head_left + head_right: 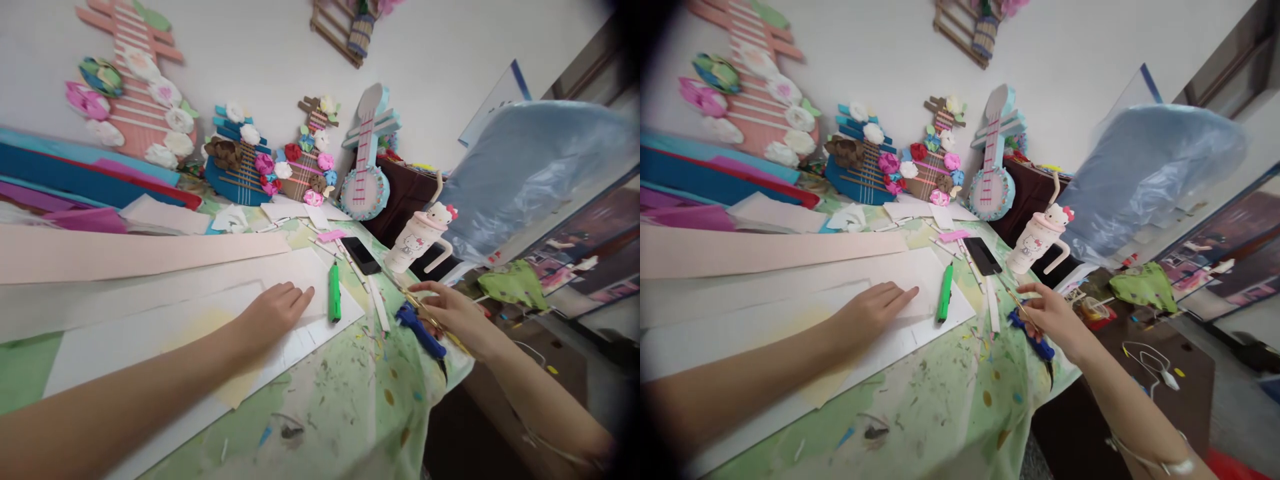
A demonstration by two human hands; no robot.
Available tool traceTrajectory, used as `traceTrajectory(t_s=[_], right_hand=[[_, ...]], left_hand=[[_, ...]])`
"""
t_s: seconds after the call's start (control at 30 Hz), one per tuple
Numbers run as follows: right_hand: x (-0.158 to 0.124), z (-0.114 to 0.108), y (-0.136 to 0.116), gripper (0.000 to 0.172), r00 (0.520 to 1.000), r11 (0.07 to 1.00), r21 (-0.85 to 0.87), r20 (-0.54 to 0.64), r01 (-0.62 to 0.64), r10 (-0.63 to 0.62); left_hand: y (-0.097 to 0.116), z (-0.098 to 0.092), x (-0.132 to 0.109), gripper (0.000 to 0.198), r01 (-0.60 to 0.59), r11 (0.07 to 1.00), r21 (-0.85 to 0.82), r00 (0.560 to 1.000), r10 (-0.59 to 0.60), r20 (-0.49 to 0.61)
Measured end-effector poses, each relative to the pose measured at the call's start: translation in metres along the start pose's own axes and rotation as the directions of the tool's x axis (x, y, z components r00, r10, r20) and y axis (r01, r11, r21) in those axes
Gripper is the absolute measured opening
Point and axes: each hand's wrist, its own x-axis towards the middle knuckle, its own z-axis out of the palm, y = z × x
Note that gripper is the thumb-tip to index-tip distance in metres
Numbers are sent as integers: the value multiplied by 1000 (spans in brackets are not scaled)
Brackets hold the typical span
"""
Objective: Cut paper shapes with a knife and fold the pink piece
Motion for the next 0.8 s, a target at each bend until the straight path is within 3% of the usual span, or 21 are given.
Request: traceTrajectory(t_s=[0.1,0.23,0.3,0.43,0.63,0.8], right_hand=[[-23,12,5,49,999,991,132,30,8,-12],[-48,35,13,60,994,911,402,77,-96,71],[-59,47,19,54,989,877,462,122,-133,86],[-79,67,40,52,946,785,598,322,-161,-51],[-114,93,72,47,919,751,605,395,-264,5],[-131,104,61,42,926,737,610,374,-291,55]], left_hand=[[1,-5,2,27,-25,999,29,997,27,-70],[6,-12,6,22,-73,997,38,983,79,-165],[10,-17,9,19,-91,996,18,978,93,-189],[23,-25,13,13,-113,994,-5,979,111,-174],[40,-39,12,15,-184,983,2,964,181,-195],[49,-52,8,8,-119,987,-105,975,97,-199]])
